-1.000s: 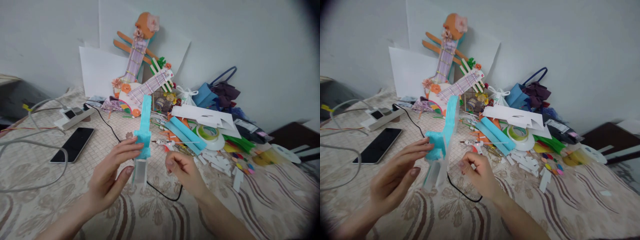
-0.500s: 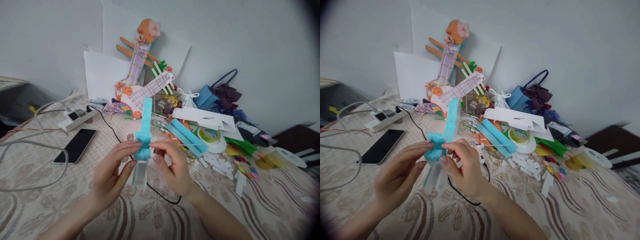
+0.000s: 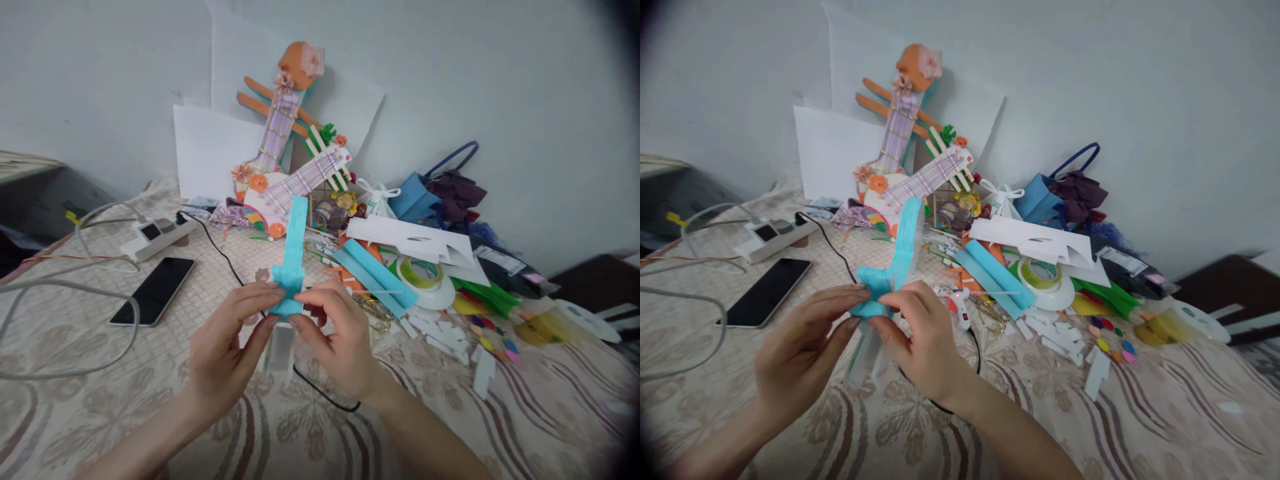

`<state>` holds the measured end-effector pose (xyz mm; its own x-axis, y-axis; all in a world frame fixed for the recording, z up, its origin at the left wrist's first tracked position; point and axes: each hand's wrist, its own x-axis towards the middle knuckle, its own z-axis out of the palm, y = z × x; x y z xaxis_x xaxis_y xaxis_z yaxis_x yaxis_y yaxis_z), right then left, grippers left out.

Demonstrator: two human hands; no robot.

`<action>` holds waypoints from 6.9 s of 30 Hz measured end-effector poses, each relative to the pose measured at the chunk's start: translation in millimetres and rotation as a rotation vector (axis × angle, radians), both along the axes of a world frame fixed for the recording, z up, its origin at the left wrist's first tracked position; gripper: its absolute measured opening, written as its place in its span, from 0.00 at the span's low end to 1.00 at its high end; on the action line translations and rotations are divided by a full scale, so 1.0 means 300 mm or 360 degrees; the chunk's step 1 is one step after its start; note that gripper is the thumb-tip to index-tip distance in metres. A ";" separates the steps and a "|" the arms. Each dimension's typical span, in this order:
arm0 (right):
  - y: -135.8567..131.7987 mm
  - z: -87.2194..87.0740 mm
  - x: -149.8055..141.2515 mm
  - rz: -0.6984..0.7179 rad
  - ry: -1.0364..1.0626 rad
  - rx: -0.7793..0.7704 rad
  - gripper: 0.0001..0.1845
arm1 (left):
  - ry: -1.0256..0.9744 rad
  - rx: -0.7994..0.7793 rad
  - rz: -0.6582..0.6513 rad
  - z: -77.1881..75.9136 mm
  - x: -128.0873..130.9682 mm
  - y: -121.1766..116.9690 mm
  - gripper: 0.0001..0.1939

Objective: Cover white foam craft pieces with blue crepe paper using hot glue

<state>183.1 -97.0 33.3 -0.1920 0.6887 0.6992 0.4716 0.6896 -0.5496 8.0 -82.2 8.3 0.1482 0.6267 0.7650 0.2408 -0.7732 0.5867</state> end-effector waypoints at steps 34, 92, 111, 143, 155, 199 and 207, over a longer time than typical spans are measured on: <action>-0.004 -0.013 0.044 0.0159 0.0153 0.0052 0.17 | 0.0127 -0.0065 -0.0087 0.015 -0.023 0.001 0.14; -0.006 -0.041 0.027 0.0159 0.0200 -0.0209 0.13 | -0.0068 -0.0546 -0.0186 0.025 -0.036 0.011 0.11; 0.019 -0.021 0.064 0.0164 0.0215 -0.0182 0.08 | -0.0202 -0.0797 -0.0225 -0.014 -0.103 0.029 0.10; 0.007 -0.012 0.016 0.0316 0.0272 -0.0243 0.14 | -0.0235 -0.0722 -0.0273 0.024 -0.064 0.013 0.10; 0.014 -0.014 0.024 0.0023 -0.0373 0.0613 0.11 | 0.0014 -0.0324 -0.0230 0.031 -0.052 0.012 0.11; -0.012 -0.060 0.055 0.0106 0.0056 0.0161 0.19 | 0.0140 -0.0428 -0.0205 0.022 -0.016 0.018 0.09; -0.016 -0.062 0.058 0.0114 0.0056 0.0137 0.19 | -0.0016 -0.0548 -0.0311 0.021 -0.005 0.007 0.07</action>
